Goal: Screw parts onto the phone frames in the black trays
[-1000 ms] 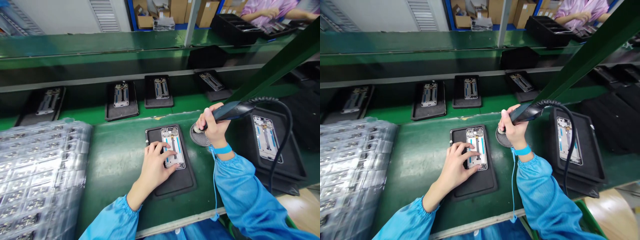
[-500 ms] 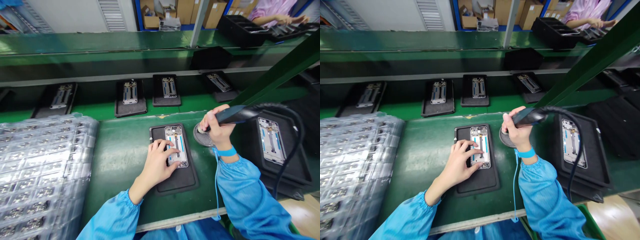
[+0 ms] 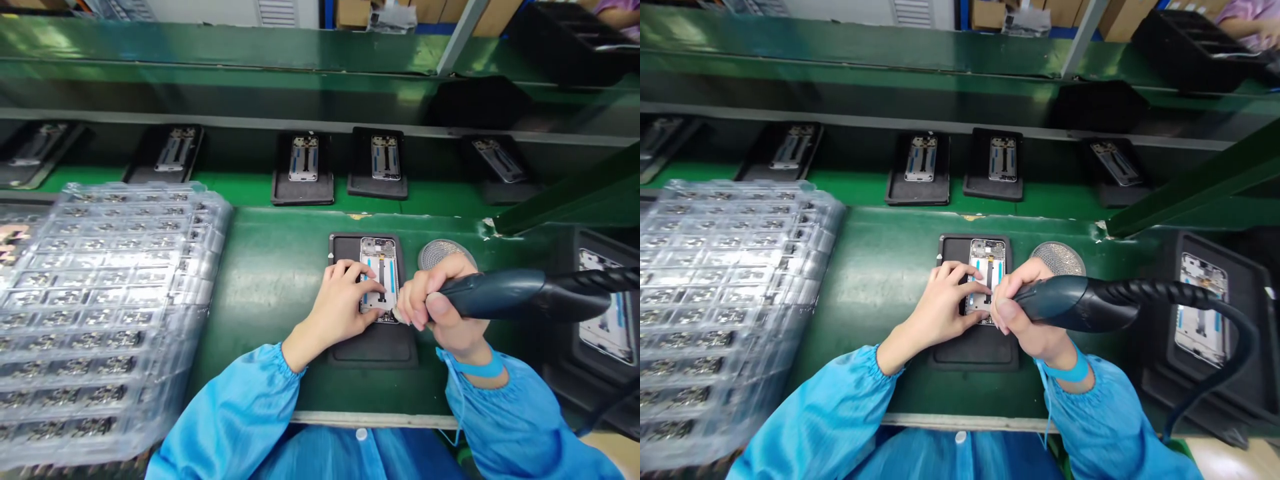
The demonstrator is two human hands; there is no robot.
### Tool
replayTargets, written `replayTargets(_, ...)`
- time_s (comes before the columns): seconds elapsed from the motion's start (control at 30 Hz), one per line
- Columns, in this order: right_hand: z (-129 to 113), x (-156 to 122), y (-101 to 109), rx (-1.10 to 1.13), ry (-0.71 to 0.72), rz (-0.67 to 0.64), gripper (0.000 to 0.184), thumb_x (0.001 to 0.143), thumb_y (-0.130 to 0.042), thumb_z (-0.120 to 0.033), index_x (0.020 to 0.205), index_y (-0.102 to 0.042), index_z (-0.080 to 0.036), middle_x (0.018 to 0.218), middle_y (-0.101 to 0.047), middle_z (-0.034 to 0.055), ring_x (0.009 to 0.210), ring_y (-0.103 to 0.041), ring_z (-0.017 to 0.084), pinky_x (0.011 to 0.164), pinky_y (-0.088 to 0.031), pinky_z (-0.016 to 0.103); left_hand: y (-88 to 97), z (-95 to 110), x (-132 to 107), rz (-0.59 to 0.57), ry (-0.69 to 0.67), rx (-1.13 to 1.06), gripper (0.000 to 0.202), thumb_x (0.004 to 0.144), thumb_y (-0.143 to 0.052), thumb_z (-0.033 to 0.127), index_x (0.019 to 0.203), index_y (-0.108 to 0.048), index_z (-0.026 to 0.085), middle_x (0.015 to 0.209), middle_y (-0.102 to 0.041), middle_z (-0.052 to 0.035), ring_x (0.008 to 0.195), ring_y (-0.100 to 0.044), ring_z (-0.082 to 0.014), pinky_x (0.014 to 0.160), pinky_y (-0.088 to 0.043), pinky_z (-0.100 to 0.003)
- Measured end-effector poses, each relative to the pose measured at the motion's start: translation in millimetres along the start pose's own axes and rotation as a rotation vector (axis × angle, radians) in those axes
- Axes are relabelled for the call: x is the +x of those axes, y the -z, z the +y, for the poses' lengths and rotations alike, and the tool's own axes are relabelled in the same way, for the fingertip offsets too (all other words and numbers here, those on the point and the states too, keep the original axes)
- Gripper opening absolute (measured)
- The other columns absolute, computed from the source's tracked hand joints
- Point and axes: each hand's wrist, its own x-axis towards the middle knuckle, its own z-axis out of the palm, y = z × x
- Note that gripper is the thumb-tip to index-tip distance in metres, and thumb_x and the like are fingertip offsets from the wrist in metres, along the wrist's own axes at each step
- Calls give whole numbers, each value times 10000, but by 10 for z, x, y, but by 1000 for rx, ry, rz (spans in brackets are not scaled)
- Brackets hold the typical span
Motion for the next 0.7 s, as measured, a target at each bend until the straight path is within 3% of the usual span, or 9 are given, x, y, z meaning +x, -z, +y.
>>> replayTargets(0.27, 7, -55, 51, -64, -22, 16, 266, 1205, -934, -414, 1147, -703, -296, 689, -681, -91, 433, -553, 137, 498, -564, 277, -5, 10, 9, 13, -26, -9, 391, 1058, -1027, 343, 1440, -960, 302, 1596, -799, -114, 1570, -626, -412, 1388, -526, -656)
replayTargets(0.43, 19, -86, 120, -80, -21, -110, 171, 1228, -883, -372, 1208, -722, -317, 730, -710, -70, 472, -560, 153, 519, -572, 305, -33, 10, -2, 21, -55, -19, 373, 1071, -1015, 351, 1437, -951, 309, 1603, -799, -117, 1576, -629, -412, 1387, -540, -662)
replayTargets(0.53, 25, -125, 119, -115, -52, -84, 197, 1226, -880, -395, 1172, -707, -317, 719, -661, -79, 478, -515, 147, 518, -540, 309, -40, 5, -78, 120, -74, -45, 341, 1169, -873, 310, 1509, -903, 310, 1698, -752, -134, 1636, -609, -393, 1429, -538, -652)
replayTargets(0.63, 25, -162, 94, -134, -89, -47, 251, 1212, -898, -420, 1132, -685, -314, 705, -609, -88, 479, -471, 144, 509, -502, 315, 4, -4, -202, 345, 108, 65, 473, 1257, -609, 225, 1707, -756, 252, 1772, -685, -211, 1644, -622, -401, 1378, -590, -649)
replayTargets(0.7, 30, -180, 90, -135, -99, -43, 249, 1212, -899, -412, 1130, -685, -315, 705, -600, -89, 484, -465, 145, 513, -495, 316, 56, -6, -274, 354, 283, 206, 553, 1260, -563, 231, 1803, -637, 159, 1675, -727, -273, 1524, -714, -429, 1262, -655, -632)
